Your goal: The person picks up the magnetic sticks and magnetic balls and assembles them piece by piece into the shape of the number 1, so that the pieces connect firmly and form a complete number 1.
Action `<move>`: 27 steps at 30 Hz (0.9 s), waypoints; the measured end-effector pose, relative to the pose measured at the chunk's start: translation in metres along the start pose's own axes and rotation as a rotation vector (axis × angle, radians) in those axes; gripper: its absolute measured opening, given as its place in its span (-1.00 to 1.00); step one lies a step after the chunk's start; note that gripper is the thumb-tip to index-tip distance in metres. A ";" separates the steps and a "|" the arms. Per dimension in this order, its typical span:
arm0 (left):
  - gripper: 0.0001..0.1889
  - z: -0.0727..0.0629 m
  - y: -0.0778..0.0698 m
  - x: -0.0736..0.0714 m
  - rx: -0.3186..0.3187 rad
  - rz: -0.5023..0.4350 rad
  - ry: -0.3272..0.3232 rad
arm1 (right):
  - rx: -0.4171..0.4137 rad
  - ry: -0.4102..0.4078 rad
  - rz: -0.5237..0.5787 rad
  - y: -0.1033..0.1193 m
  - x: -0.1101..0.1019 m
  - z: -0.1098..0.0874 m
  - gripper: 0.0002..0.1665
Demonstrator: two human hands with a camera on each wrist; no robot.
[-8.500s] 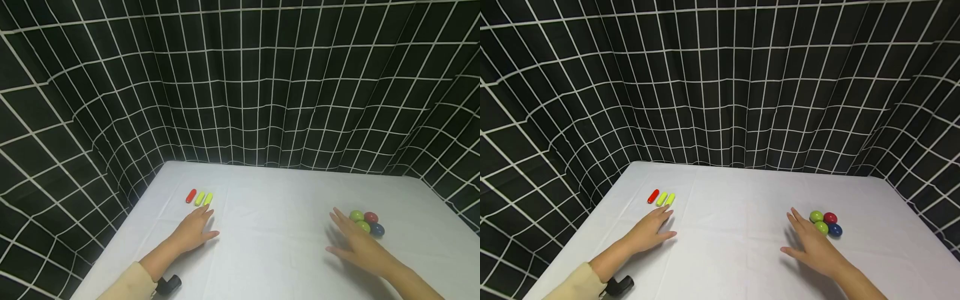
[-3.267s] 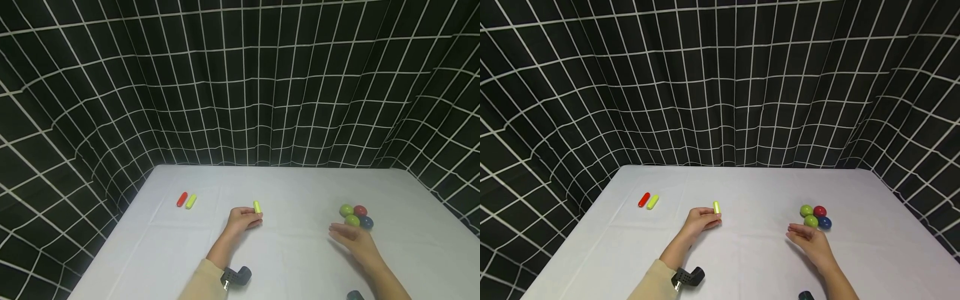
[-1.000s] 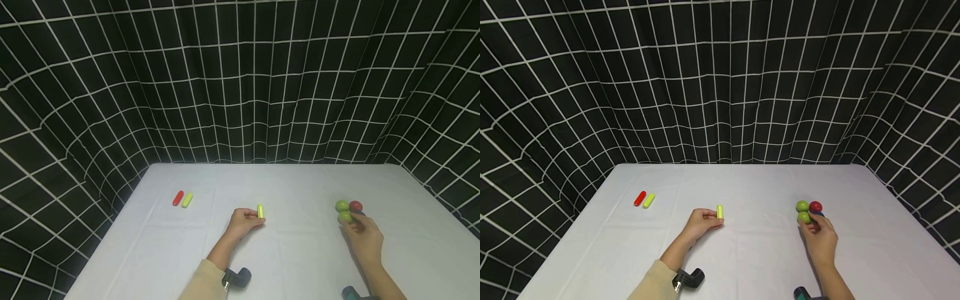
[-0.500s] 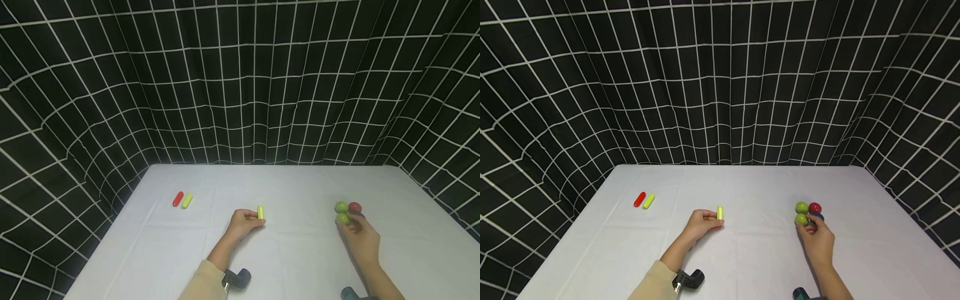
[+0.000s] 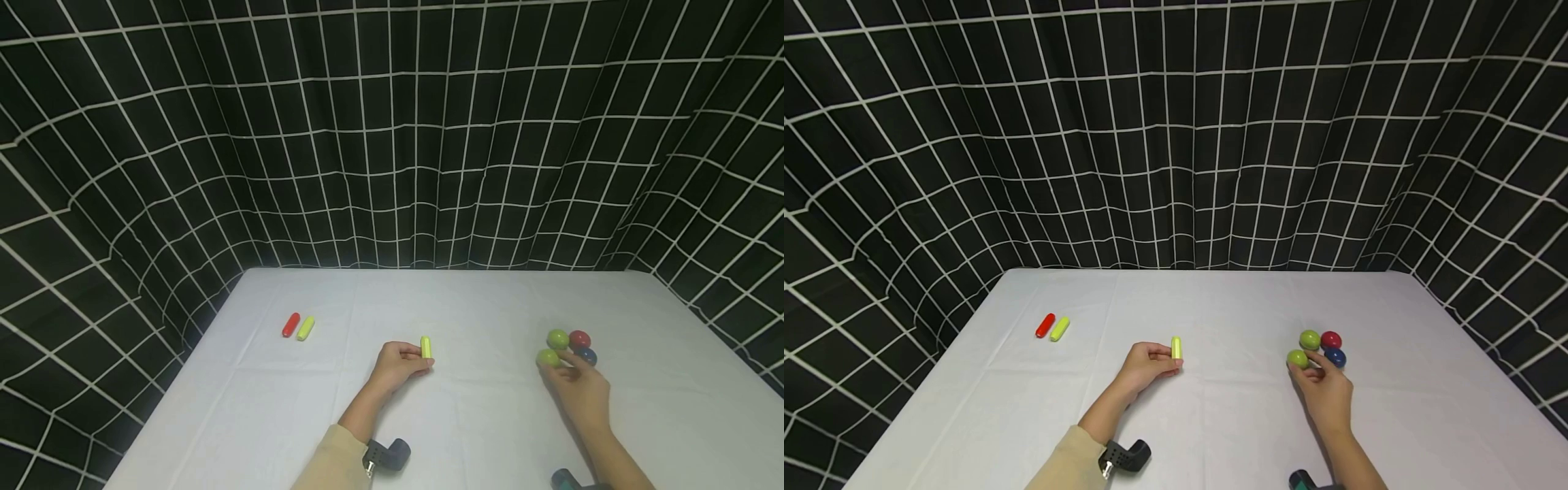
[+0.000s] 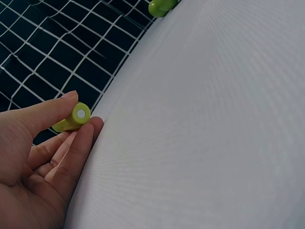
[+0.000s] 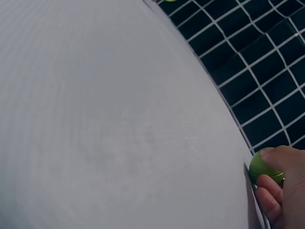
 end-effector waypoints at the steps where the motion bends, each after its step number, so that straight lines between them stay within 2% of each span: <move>1: -0.69 0.000 0.000 0.000 -0.001 -0.003 0.001 | 0.002 0.005 0.000 0.000 0.001 0.000 -0.47; 12: -0.68 -0.001 -0.001 0.000 -0.003 0.030 0.027 | 0.011 0.022 0.010 -0.001 0.005 0.001 -0.42; 21: -0.73 -0.001 0.002 0.001 -0.034 0.027 0.034 | 0.064 0.079 0.109 0.011 0.020 0.002 -0.43; 27: -0.76 -0.002 0.000 0.000 -0.049 0.016 0.016 | 0.090 0.107 0.168 0.022 0.033 0.004 -0.45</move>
Point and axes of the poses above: each hand's wrist, its own z-axis towards the middle knuckle, its own x-axis out of the palm, y = z × x, the point moved 5 cm from there along z, towards the middle knuckle, and after that the axes turned 12 degrees about -y, right-handed, at the moved point
